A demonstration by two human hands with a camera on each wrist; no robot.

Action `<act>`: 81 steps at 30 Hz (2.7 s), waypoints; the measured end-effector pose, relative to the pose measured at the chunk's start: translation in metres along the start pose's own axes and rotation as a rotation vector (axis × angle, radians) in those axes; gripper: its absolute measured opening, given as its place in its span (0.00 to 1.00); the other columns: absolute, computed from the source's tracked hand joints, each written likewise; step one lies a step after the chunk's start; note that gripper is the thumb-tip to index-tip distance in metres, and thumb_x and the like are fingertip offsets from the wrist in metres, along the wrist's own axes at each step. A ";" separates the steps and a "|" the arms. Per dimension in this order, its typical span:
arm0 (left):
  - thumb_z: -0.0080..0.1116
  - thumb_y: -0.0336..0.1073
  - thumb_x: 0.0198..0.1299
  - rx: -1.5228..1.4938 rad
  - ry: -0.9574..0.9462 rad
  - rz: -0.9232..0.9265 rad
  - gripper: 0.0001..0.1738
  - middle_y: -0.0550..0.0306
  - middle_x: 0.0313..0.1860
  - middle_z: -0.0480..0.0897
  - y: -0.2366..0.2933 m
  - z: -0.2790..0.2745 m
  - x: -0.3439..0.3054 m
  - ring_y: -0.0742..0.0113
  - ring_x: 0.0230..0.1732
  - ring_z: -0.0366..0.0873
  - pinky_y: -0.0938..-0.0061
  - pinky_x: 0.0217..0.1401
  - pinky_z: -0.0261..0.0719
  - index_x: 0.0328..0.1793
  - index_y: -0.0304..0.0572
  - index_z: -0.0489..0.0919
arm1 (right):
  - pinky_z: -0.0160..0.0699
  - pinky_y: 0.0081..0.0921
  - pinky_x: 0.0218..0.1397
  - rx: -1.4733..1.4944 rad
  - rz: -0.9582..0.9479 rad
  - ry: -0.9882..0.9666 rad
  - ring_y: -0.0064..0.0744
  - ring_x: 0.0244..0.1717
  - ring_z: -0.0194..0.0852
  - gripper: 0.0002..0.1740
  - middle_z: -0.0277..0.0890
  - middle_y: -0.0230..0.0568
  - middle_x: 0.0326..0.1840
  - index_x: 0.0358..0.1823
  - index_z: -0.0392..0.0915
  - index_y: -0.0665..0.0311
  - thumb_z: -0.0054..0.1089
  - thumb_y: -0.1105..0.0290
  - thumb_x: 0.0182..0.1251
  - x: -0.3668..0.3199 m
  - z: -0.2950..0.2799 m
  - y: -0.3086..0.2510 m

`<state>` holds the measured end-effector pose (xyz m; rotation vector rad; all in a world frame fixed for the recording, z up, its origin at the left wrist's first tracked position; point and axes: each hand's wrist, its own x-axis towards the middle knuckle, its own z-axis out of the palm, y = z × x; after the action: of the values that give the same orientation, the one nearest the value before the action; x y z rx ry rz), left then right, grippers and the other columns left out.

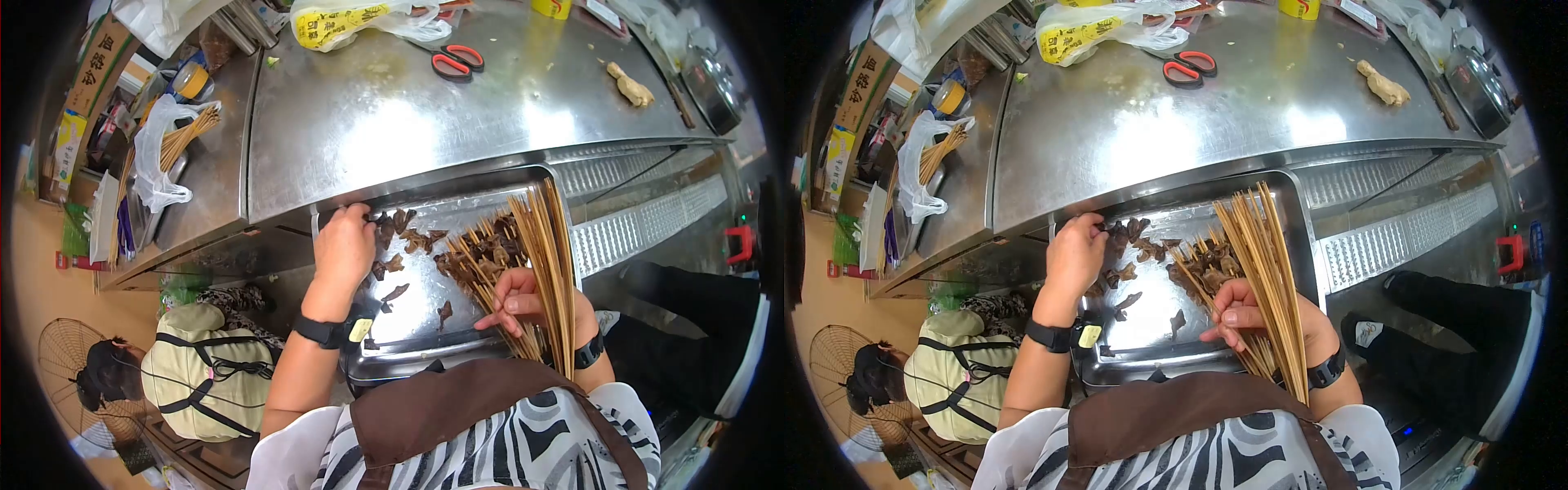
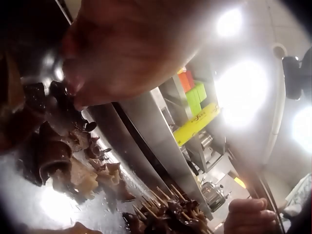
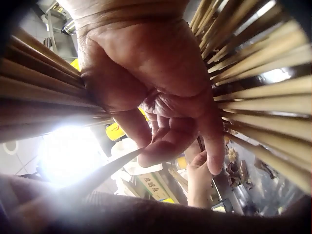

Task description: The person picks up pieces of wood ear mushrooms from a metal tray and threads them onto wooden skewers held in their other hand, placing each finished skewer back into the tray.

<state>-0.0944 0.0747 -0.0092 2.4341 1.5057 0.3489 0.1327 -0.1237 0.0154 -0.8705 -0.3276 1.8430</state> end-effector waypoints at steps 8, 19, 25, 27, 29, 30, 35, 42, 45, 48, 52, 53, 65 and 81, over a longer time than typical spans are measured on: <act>0.65 0.32 0.54 -0.032 0.022 0.095 0.09 0.51 0.41 0.82 -0.004 0.016 0.000 0.50 0.43 0.81 0.61 0.45 0.79 0.41 0.42 0.86 | 0.76 0.42 0.62 -0.002 -0.001 -0.030 0.26 0.24 0.78 0.09 0.77 0.35 0.22 0.37 0.77 0.66 0.67 0.71 0.60 0.004 -0.006 0.003; 0.62 0.28 0.64 -1.274 -0.351 -0.331 0.17 0.57 0.37 0.84 0.041 -0.014 -0.019 0.72 0.36 0.81 0.80 0.40 0.80 0.58 0.37 0.75 | 0.77 0.40 0.62 -0.058 0.023 -0.008 0.25 0.25 0.78 0.08 0.77 0.34 0.23 0.37 0.77 0.67 0.65 0.72 0.63 0.001 0.001 -0.002; 0.60 0.26 0.64 -1.514 -0.349 -0.309 0.19 0.57 0.43 0.83 0.072 -0.004 -0.024 0.68 0.42 0.83 0.74 0.45 0.83 0.62 0.37 0.76 | 0.79 0.43 0.60 -0.059 0.050 0.001 0.26 0.27 0.80 0.06 0.77 0.35 0.26 0.38 0.76 0.68 0.63 0.75 0.63 -0.002 0.001 -0.002; 0.59 0.26 0.65 -1.537 -0.332 -0.311 0.18 0.58 0.43 0.83 0.078 -0.005 -0.024 0.68 0.43 0.83 0.72 0.47 0.84 0.61 0.37 0.76 | 0.80 0.43 0.60 -0.065 0.041 -0.006 0.26 0.27 0.79 0.06 0.77 0.35 0.26 0.38 0.76 0.68 0.63 0.76 0.64 -0.003 0.001 -0.002; 0.58 0.24 0.65 -1.572 -0.314 -0.294 0.16 0.57 0.44 0.83 0.083 -0.006 -0.026 0.65 0.45 0.83 0.69 0.51 0.84 0.58 0.37 0.77 | 0.80 0.43 0.60 -0.068 0.029 -0.032 0.26 0.26 0.79 0.06 0.76 0.36 0.26 0.38 0.75 0.68 0.62 0.75 0.64 -0.002 0.001 -0.002; 0.58 0.24 0.65 -1.571 -0.313 -0.292 0.16 0.57 0.44 0.83 0.083 -0.006 -0.026 0.65 0.45 0.83 0.69 0.51 0.84 0.58 0.37 0.77 | 0.80 0.43 0.60 -0.069 0.027 -0.034 0.26 0.26 0.79 0.06 0.76 0.36 0.26 0.38 0.75 0.68 0.62 0.75 0.64 -0.002 0.002 -0.002; 0.55 0.25 0.66 -1.796 -0.353 -0.320 0.12 0.52 0.49 0.82 0.077 0.001 -0.029 0.55 0.52 0.82 0.62 0.59 0.81 0.55 0.38 0.75 | 0.80 0.42 0.59 -0.077 0.021 -0.033 0.26 0.26 0.78 0.06 0.75 0.35 0.26 0.38 0.75 0.67 0.62 0.75 0.64 -0.002 0.002 -0.002; 0.52 0.28 0.68 -1.783 -0.390 -0.360 0.13 0.44 0.53 0.81 0.086 -0.011 -0.030 0.51 0.56 0.81 0.59 0.61 0.79 0.57 0.36 0.74 | 0.80 0.42 0.59 -0.077 0.025 -0.016 0.26 0.27 0.78 0.05 0.75 0.35 0.26 0.37 0.75 0.67 0.62 0.75 0.65 -0.002 0.003 -0.003; 0.52 0.29 0.69 -1.771 -0.388 -0.381 0.13 0.41 0.55 0.81 0.085 -0.010 -0.030 0.50 0.57 0.81 0.58 0.62 0.79 0.58 0.35 0.74 | 0.80 0.42 0.59 -0.078 0.026 -0.020 0.26 0.27 0.78 0.05 0.75 0.34 0.26 0.38 0.75 0.67 0.61 0.75 0.65 -0.002 0.002 -0.003; 0.52 0.30 0.69 -1.792 -0.415 -0.352 0.14 0.40 0.54 0.82 0.079 -0.009 -0.032 0.50 0.58 0.81 0.57 0.63 0.78 0.58 0.35 0.75 | 0.80 0.42 0.59 -0.086 0.030 -0.022 0.26 0.27 0.77 0.05 0.75 0.34 0.26 0.38 0.74 0.67 0.61 0.75 0.65 -0.001 0.002 -0.003; 0.52 0.31 0.69 -1.780 -0.394 -0.332 0.11 0.41 0.51 0.83 0.077 -0.008 -0.033 0.50 0.55 0.83 0.56 0.62 0.79 0.54 0.36 0.76 | 0.80 0.42 0.59 -0.093 0.036 -0.015 0.26 0.27 0.77 0.05 0.75 0.34 0.25 0.37 0.74 0.66 0.61 0.75 0.66 0.000 0.002 -0.002; 0.52 0.31 0.69 -1.765 -0.386 -0.337 0.10 0.41 0.51 0.84 0.078 -0.009 -0.033 0.50 0.53 0.83 0.55 0.61 0.80 0.53 0.36 0.76 | 0.80 0.42 0.58 -0.100 0.038 -0.008 0.26 0.27 0.77 0.05 0.75 0.34 0.25 0.37 0.74 0.66 0.61 0.75 0.66 0.000 0.003 -0.003; 0.49 0.28 0.71 -1.536 -0.236 -0.271 0.09 0.41 0.51 0.84 0.088 -0.013 -0.041 0.52 0.51 0.85 0.61 0.56 0.84 0.53 0.31 0.74 | 0.81 0.40 0.57 -0.125 0.027 0.013 0.26 0.27 0.77 0.04 0.75 0.35 0.25 0.37 0.74 0.66 0.61 0.75 0.66 -0.001 0.003 -0.004; 0.50 0.32 0.73 -1.560 -0.210 -0.242 0.12 0.44 0.51 0.84 0.086 -0.009 -0.040 0.56 0.51 0.85 0.66 0.54 0.84 0.55 0.31 0.76 | 0.81 0.41 0.57 -0.143 0.024 0.003 0.25 0.26 0.77 0.05 0.76 0.34 0.25 0.36 0.74 0.65 0.61 0.74 0.66 0.000 0.002 -0.004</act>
<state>-0.0428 0.0025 0.0256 0.9891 0.7836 0.7765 0.1334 -0.1214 0.0189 -0.9779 -0.4531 1.8579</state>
